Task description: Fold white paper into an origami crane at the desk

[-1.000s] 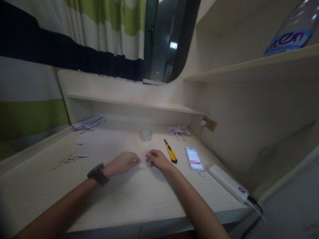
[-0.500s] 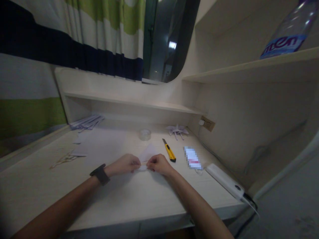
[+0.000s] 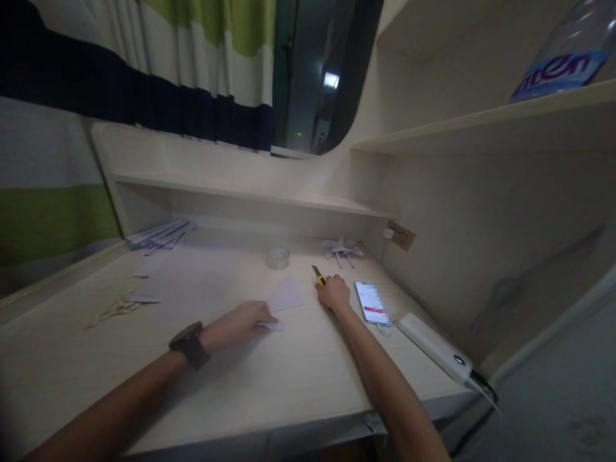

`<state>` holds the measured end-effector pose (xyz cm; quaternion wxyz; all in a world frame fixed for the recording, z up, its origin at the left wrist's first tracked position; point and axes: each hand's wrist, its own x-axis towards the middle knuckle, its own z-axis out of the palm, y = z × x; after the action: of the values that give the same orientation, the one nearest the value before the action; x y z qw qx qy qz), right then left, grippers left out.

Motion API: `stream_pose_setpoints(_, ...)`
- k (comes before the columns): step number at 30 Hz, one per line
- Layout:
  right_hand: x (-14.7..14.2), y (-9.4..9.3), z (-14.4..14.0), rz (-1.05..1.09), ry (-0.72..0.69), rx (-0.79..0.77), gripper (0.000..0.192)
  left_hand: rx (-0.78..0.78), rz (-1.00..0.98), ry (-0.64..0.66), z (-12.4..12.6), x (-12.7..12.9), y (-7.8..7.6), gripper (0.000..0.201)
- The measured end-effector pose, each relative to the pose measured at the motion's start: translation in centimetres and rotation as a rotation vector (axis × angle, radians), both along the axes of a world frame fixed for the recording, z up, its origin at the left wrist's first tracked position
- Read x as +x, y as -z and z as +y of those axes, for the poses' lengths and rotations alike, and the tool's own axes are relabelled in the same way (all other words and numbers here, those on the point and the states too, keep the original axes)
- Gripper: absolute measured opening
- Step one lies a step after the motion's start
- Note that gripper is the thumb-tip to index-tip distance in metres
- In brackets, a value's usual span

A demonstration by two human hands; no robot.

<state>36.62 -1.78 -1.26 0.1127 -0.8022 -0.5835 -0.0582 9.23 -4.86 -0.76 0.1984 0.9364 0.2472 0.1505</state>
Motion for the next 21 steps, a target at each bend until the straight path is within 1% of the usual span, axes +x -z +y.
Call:
stream_pose_setpoints(4,0.1,-0.1,0.1,0.033,-0.001,0.002,0.036,0.125,0.034,-0.029,-0.2,0.0,0.6,0.018)
stream_pose_setpoints(7,0.5,-1.2,-0.7,0.057,-0.025,0.038,0.032,0.195,0.067,-0.044,-0.2,0.1,1.0,0.021)
stream_pose_setpoints(9,1.0,-2.2,-2.0,0.087,-0.083,0.057,0.03,0.213,0.069,-0.081,-0.3,0.1,1.1,0.02)
stream_pose_setpoints(10,1.2,-2.7,-2.9,0.161,-0.187,0.063,0.031,0.212,0.062,-0.104,-0.3,0.1,1.0,0.02)
stream_pose_setpoints(12,1.6,-3.8,-5.1,0.299,-0.443,0.034,0.039,0.201,0.042,-0.152,-0.4,0.2,0.9,0.018)
stream_pose_setpoints(13,1.7,-4.2,-6.3,0.311,-0.551,0.024,0.043,0.191,0.033,-0.175,-0.4,0.2,0.8,0.018)
stream_pose_setpoints(14,1.6,-4.6,-7.5,0.292,-0.64,0.028,0.045,0.18,0.03,-0.195,-0.5,0.1,0.8,0.018)
stream_pose_setpoints(15,1.5,-5.0,-8.7,0.24,-0.71,0.032,0.042,0.169,0.03,-0.213,-0.5,0.1,0.7,0.017)
stream_pose_setpoints(16,1.3,-5.2,-9.7,0.16,-0.753,0.035,0.038,0.158,0.03,-0.229,-0.5,0.2,0.6,0.017)
stream_pose_setpoints(18,0.8,-5.5,-11.4,-0.014,-0.762,0.0,0.039,0.143,0.03,-0.25,-0.6,0.2,0.5,0.017)
stream_pose_setpoints(21,-0.2,-5.6,-12.8,-0.2,-0.791,-0.071,0.047,0.131,0.029,-0.247,-0.6,0.2,0.5,0.017)
